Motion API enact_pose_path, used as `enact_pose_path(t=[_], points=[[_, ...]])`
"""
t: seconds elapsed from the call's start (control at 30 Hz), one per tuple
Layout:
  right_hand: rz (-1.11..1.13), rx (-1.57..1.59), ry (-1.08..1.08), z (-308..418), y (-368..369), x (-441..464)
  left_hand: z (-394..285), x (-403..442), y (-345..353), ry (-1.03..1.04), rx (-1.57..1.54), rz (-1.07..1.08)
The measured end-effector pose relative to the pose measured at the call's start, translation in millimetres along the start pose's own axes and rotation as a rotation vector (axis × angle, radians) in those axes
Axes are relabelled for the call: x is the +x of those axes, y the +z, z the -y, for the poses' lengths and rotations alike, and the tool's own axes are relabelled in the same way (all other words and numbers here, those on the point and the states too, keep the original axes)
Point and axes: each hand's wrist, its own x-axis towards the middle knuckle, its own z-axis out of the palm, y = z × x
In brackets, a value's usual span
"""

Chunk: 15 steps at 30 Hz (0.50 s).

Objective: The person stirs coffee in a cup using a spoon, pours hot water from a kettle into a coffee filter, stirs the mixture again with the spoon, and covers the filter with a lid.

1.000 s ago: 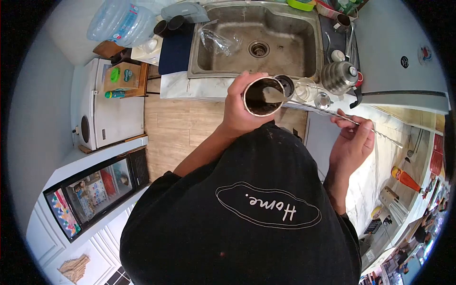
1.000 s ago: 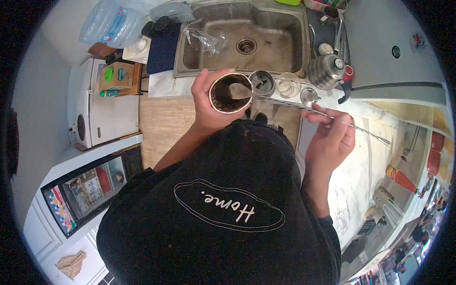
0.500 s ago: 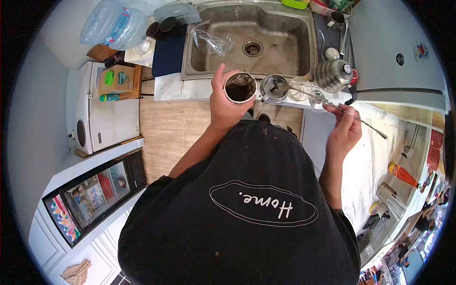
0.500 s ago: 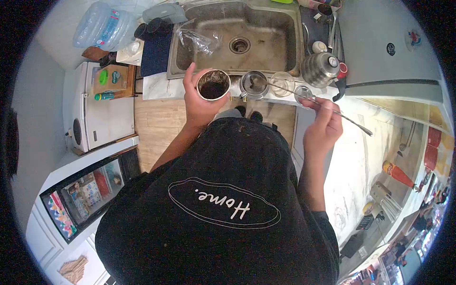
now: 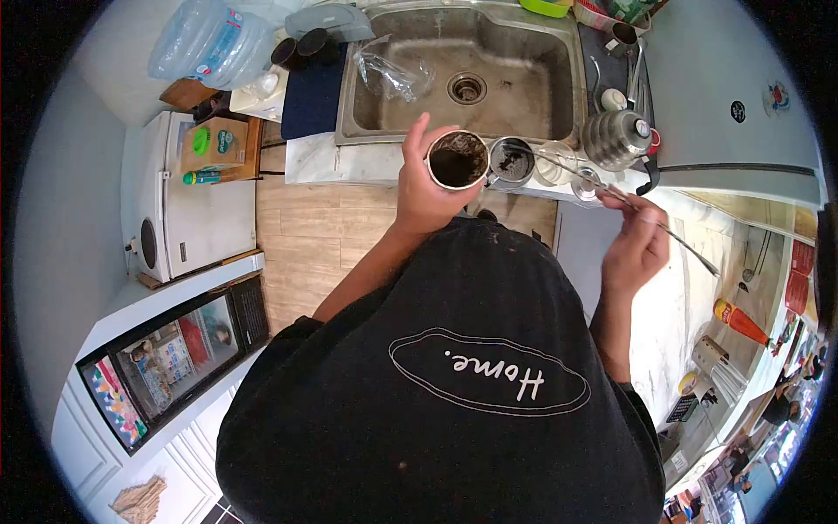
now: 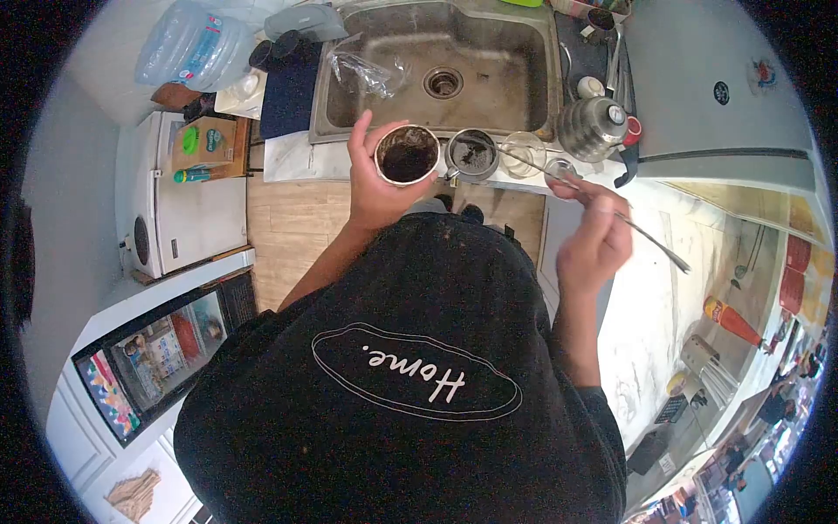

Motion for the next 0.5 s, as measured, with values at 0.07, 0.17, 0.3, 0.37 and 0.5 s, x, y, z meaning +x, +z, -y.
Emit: enact_pose_path(t=[0.07, 0.17, 0.3, 0.37, 0.5], points=[[-0.027, 0.153, -0.013, 12, -7, 5, -3, 3, 2, -0.002, -0.048, 0.014], [0.034, 0.19, -0.102, 20, -11, 5, -15, 11, 5, 0.052, -0.07, 0.033], [0.153, 0.184, -0.225, 22, 6, -1, -26, 16, 10, 0.151, -0.089, 0.047], [0.209, 0.143, -0.284, 25, 17, -4, -28, 17, 10, 0.205, -0.072, 0.049], [0.256, 0.107, -0.39, 27, 28, -4, -29, 15, 12, 0.266, -0.055, 0.054]])
